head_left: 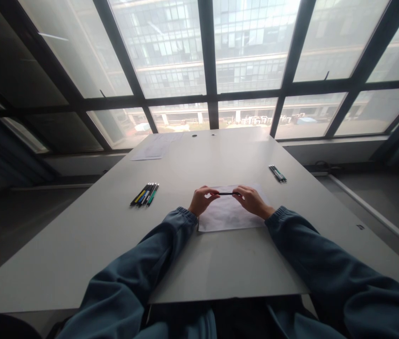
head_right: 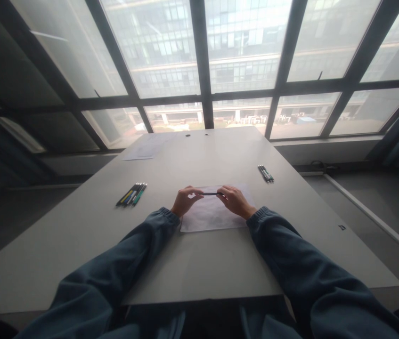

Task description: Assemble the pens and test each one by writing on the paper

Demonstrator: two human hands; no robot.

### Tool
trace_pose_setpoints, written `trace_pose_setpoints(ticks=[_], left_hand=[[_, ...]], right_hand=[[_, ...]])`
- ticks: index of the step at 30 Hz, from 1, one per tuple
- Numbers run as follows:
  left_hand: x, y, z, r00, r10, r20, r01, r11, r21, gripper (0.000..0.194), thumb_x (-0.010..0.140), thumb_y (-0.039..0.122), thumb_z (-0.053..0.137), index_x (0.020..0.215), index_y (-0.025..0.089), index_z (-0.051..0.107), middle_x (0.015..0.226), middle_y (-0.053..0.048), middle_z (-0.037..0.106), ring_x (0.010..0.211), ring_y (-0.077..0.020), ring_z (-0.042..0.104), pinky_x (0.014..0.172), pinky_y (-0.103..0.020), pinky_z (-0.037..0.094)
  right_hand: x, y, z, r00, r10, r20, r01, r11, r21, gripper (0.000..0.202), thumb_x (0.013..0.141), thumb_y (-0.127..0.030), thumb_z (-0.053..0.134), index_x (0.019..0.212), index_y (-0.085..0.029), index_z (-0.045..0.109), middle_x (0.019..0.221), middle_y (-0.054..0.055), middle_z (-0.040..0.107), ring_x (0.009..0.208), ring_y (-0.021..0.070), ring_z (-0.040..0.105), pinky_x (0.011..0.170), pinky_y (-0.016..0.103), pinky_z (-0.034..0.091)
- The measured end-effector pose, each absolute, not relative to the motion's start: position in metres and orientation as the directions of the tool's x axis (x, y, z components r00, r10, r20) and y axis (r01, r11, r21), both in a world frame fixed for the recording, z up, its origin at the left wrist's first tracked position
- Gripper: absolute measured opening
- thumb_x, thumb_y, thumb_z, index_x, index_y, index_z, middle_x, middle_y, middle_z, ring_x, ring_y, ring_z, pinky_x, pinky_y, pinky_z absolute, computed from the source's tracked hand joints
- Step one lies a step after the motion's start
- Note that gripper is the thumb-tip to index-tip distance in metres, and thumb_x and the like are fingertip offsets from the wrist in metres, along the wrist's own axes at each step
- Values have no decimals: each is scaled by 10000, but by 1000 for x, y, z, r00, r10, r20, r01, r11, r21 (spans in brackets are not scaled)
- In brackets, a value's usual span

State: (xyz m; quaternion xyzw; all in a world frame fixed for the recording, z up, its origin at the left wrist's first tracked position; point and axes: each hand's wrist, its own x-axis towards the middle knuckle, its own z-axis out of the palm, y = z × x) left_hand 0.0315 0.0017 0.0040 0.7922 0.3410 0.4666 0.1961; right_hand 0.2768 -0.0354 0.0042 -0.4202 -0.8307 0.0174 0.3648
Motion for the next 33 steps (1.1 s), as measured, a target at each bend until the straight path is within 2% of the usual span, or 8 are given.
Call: trace_pose_setpoints(ticks=[6, 10, 16, 21, 29, 33], left_hand=[[32, 1, 4, 321, 725, 610, 342, -689, 639, 159, 761, 314, 799, 872, 204, 771, 769, -43, 689, 676, -143, 601, 671, -287, 536], [32, 1, 4, 324, 725, 608, 349, -689, 635, 148, 762, 289, 798, 881, 205, 771, 770, -41, 687, 670, -141, 598, 671, -289, 533], [32, 1, 4, 337, 732, 592, 351, -681, 643, 138, 764, 266, 796, 883, 203, 767, 768, -36, 687, 688, -144, 613, 674, -287, 527], [33, 0, 5, 330, 738, 589, 354, -675, 647, 144, 768, 291, 792, 876, 200, 766, 765, -39, 688, 679, -143, 609, 671, -291, 525], [32, 2, 4, 348, 712, 610, 343, -702, 624, 160, 783, 317, 779, 893, 202, 759, 776, -43, 702, 693, -147, 610, 649, -285, 506], [33, 3, 3, 346, 697, 628, 339, -717, 609, 240, 783, 375, 774, 943, 199, 740, 801, -46, 702, 703, -148, 608, 643, -282, 497]], right_hand=[[275, -35, 2, -395, 697, 598, 668, 665, -334, 150, 983, -249, 510, 1004, -204, 652, 900, 73, 678, 818, 192, 617, 753, 292, 449], [276, -34, 0, -382, 696, 608, 630, 678, -379, 195, 939, -267, 596, 1124, -206, 606, 972, 79, 694, 846, 205, 639, 784, 313, 467], [277, -33, -2, -364, 728, 581, 686, 632, -362, 62, 903, -209, 637, 960, -201, 615, 821, 38, 680, 709, 174, 591, 690, 274, 411], [276, -34, 2, -384, 721, 577, 684, 642, -347, 32, 925, -221, 612, 949, -203, 623, 815, 30, 667, 690, 158, 564, 703, 271, 397], [276, -35, 1, -409, 708, 575, 689, 653, -314, 136, 982, -263, 526, 961, -206, 648, 891, 57, 672, 790, 179, 589, 751, 280, 408], [276, -35, 2, -414, 709, 571, 693, 652, -307, 155, 987, -277, 517, 964, -204, 651, 891, 61, 676, 796, 184, 595, 753, 284, 411]])
